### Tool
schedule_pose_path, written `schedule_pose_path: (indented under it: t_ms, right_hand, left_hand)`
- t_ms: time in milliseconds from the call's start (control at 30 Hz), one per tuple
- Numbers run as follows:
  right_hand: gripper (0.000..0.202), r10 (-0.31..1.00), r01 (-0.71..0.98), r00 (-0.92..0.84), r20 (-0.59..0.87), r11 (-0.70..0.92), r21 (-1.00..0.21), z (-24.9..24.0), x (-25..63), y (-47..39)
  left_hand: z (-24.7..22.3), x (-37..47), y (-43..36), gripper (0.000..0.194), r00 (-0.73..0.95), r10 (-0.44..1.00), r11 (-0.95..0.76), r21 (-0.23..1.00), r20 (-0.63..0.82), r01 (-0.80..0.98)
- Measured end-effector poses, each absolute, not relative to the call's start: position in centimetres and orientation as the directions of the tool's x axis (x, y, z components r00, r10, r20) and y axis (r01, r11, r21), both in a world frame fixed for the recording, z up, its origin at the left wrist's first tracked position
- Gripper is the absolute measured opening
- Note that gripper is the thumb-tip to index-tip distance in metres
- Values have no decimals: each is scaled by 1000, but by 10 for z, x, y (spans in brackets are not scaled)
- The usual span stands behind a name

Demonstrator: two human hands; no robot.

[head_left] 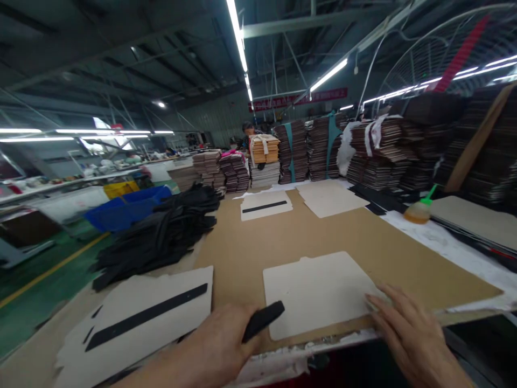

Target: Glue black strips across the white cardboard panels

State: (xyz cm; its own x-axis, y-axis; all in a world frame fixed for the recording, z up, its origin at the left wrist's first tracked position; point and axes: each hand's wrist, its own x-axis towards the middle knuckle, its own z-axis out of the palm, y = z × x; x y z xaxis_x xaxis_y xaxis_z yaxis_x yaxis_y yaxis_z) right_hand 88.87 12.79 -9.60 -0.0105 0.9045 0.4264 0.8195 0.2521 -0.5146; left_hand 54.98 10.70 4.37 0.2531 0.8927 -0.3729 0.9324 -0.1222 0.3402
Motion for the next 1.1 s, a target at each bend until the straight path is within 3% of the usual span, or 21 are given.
schedule_pose_path:
  t_ms: [133, 200, 300, 433, 667, 767, 833, 900, 1000, 1100]
  right_hand:
    - [36, 955, 559, -193, 226, 296, -775, -61, 851, 109]
    - [38, 964, 463, -209, 162, 244, -852, -47, 829, 103]
    - [46, 976, 275, -189, 107, 157, -948, -35, 798, 100]
    - [51, 945, 265, -250, 209, 275, -924, -33, 777, 98]
    - [44, 826, 500, -111, 553, 527, -687, -51, 778, 91]
    - [31, 836, 481, -46, 547, 499, -721, -47, 780, 89]
    - [21, 913, 386, -93, 397, 400, -831, -37, 783, 88]
    - [27, 952, 273, -239, 190, 254, -928, -26, 788, 89]
    - [27, 942, 248, -335, 20, 108, -963, -19, 809, 99]
    - [29, 978, 336, -206, 1, 72, -939, -30, 846, 119]
  left_hand:
    - [43, 563, 97, 37, 320, 819, 233, 786, -476, 573]
    - [32, 572, 94, 41, 398, 769, 374, 857, -501, 355]
    - [13, 582, 92, 43, 513, 725, 442, 882, -460, 165]
    - [0, 595, 90, 42, 557, 733, 432, 900, -390, 61]
    - [-8, 609, 91, 55, 484, 792, 475, 874, -371, -106]
    - [-12, 611, 92, 54, 478, 793, 487, 865, -377, -126]
    - [-13, 613, 93, 52, 463, 793, 488, 868, -396, -92]
    - [-11, 612, 92, 49, 449, 795, 470, 882, -409, -28]
    - [-7, 598, 89, 45, 426, 771, 449, 878, -474, 166]
    - [-4, 573, 86, 37, 309, 766, 441, 811, -564, 386]
